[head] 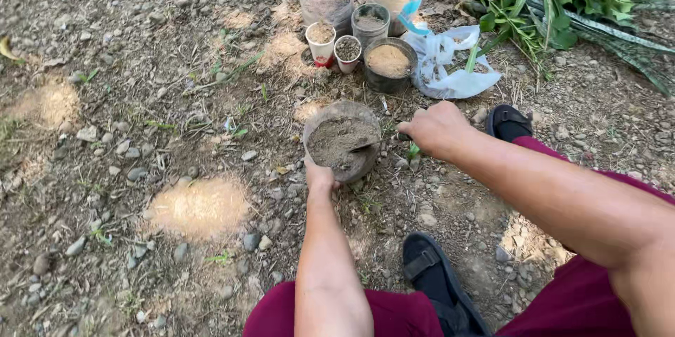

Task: The person uses a trowel to dig into a pot of soil, places a plant cutting inside, and firms the soil around it by hand.

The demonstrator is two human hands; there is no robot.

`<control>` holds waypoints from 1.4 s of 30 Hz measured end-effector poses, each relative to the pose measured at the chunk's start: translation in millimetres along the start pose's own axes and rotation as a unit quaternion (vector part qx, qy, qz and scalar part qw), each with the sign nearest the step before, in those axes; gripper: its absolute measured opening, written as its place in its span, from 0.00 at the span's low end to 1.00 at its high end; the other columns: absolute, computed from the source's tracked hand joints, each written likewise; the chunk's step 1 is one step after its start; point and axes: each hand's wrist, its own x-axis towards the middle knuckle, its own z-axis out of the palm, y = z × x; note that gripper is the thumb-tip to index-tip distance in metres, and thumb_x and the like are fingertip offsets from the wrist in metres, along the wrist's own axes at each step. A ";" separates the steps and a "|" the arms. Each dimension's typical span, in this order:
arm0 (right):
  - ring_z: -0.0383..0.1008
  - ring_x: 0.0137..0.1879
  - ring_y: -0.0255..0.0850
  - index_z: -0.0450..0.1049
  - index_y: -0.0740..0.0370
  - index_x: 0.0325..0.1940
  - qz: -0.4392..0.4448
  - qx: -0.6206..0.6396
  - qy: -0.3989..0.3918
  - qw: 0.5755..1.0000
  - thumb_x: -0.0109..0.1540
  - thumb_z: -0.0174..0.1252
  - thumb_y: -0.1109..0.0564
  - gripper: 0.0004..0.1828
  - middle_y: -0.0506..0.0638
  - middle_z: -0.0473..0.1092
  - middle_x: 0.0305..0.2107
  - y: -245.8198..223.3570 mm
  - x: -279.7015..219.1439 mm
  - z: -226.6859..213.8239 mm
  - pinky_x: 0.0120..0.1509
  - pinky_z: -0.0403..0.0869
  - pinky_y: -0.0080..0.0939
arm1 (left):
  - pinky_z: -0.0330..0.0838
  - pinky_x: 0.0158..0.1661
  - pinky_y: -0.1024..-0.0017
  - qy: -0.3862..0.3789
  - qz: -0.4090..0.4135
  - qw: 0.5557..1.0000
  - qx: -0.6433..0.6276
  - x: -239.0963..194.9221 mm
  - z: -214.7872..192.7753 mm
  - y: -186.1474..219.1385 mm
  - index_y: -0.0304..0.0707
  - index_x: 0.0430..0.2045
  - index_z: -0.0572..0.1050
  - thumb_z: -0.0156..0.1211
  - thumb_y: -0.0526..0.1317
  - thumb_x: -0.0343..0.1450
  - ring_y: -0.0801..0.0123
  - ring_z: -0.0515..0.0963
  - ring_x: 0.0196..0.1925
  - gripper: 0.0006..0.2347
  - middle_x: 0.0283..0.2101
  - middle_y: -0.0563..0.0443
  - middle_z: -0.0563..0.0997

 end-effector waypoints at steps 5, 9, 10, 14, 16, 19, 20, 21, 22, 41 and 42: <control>0.81 0.40 0.49 0.77 0.42 0.50 -0.001 0.009 -0.006 1.000 0.64 0.51 0.55 0.14 0.50 0.77 0.31 4.8 -20.8 -58.1 0.36 0.77 0.52 | 0.80 0.25 0.63 -0.005 0.000 0.999 0.035 16.8 -0.5 -15.3 0.52 0.69 0.54 0.44 0.25 0.67 0.49 0.85 0.35 0.32 0.55 0.40 0.76; 0.81 0.41 0.47 0.78 0.47 0.48 -0.023 -0.004 -0.077 0.997 0.68 0.48 0.52 0.12 0.48 0.77 0.30 -19.8 -7.7 -66.5 0.39 0.78 0.52 | 0.77 0.45 0.59 -0.015 0.100 0.987 0.127 27.5 -7.6 -10.5 0.64 0.73 0.50 0.44 0.23 0.64 0.49 0.82 0.50 0.40 0.59 0.37 0.75; 0.81 0.41 0.47 0.78 0.49 0.49 -0.029 -0.006 -0.108 0.994 0.70 0.47 0.52 0.13 0.48 0.77 0.30 -30.8 -0.6 -57.1 0.39 0.78 0.51 | 0.74 0.52 0.59 -0.011 0.118 0.974 0.194 30.9 -8.7 -11.1 0.65 0.74 0.50 0.46 0.24 0.65 0.48 0.80 0.54 0.40 0.57 0.33 0.78; 0.80 0.43 0.50 0.78 0.53 0.50 0.007 0.043 -0.141 0.989 0.67 0.51 0.55 0.12 0.51 0.77 0.34 -60.0 20.0 -13.3 0.41 0.79 0.52 | 0.74 0.56 0.57 -0.035 0.066 0.974 0.213 32.0 -0.1 -11.9 0.65 0.74 0.49 0.45 0.26 0.68 0.47 0.82 0.53 0.38 0.56 0.31 0.79; 0.81 0.43 0.52 0.76 0.51 0.54 0.031 0.093 -0.134 0.986 0.69 0.50 0.55 0.12 0.53 0.78 0.35 -48.7 14.0 2.9 0.45 0.80 0.54 | 0.73 0.56 0.56 -0.022 0.102 0.963 0.249 29.1 -1.5 -10.0 0.62 0.75 0.48 0.47 0.27 0.69 0.45 0.81 0.54 0.37 0.54 0.28 0.80; 0.80 0.52 0.49 0.67 0.38 0.67 0.052 0.278 -0.213 0.935 0.58 0.64 0.53 0.33 0.51 0.76 0.45 -10.9 6.8 19.1 0.58 0.77 0.50 | 0.72 0.55 0.59 -0.035 0.113 0.967 0.227 18.3 -3.9 -2.0 0.64 0.75 0.48 0.48 0.26 0.68 0.49 0.81 0.53 0.39 0.56 0.31 0.79; 0.78 0.55 0.48 0.72 0.41 0.64 0.018 0.342 -0.146 0.928 0.56 0.67 0.52 0.31 0.51 0.76 0.47 -1.6 1.7 24.5 0.60 0.75 0.49 | 0.74 0.52 0.60 -0.041 0.095 0.975 0.197 12.9 -5.5 0.5 0.65 0.75 0.47 0.47 0.26 0.69 0.52 0.81 0.51 0.38 0.57 0.34 0.78; 0.75 0.58 0.47 0.76 0.43 0.60 -0.016 0.402 -0.077 0.912 0.54 0.70 0.51 0.29 0.51 0.75 0.49 6.7 -1.7 28.5 0.63 0.74 0.49 | 0.75 0.49 0.61 -0.048 0.077 0.982 0.167 6.6 -7.9 1.3 0.67 0.74 0.47 0.46 0.26 0.70 0.54 0.81 0.49 0.37 0.58 0.37 0.77; 0.73 0.61 0.47 0.80 0.45 0.56 -0.047 0.457 -0.004 0.888 0.52 0.73 0.51 0.27 0.50 0.74 0.50 13.5 0.1 29.9 0.66 0.72 0.49 | 0.77 0.47 0.62 -0.055 0.062 0.987 0.135 4.8 -8.3 5.6 0.68 0.74 0.47 0.44 0.26 0.71 0.56 0.82 0.47 0.36 0.59 0.39 0.77; 0.81 0.44 0.43 0.74 0.42 0.54 0.088 0.513 0.165 0.838 0.62 0.61 0.41 0.17 0.48 0.78 0.39 10.6 75.4 -53.7 0.52 0.79 0.44 | 0.49 0.77 0.54 0.144 0.445 0.773 0.428 40.7 30.0 -16.8 0.38 0.76 0.41 0.49 0.31 0.72 0.41 0.53 0.80 0.36 0.77 0.31 0.48; 0.80 0.45 0.45 0.76 0.47 0.51 0.099 0.492 0.225 0.835 0.62 0.63 0.43 0.17 0.50 0.78 0.38 17.8 76.7 -51.3 0.51 0.79 0.45 | 0.49 0.77 0.55 0.073 0.392 0.798 0.452 44.2 38.9 -13.8 0.42 0.76 0.42 0.53 0.37 0.73 0.41 0.54 0.79 0.35 0.77 0.33 0.48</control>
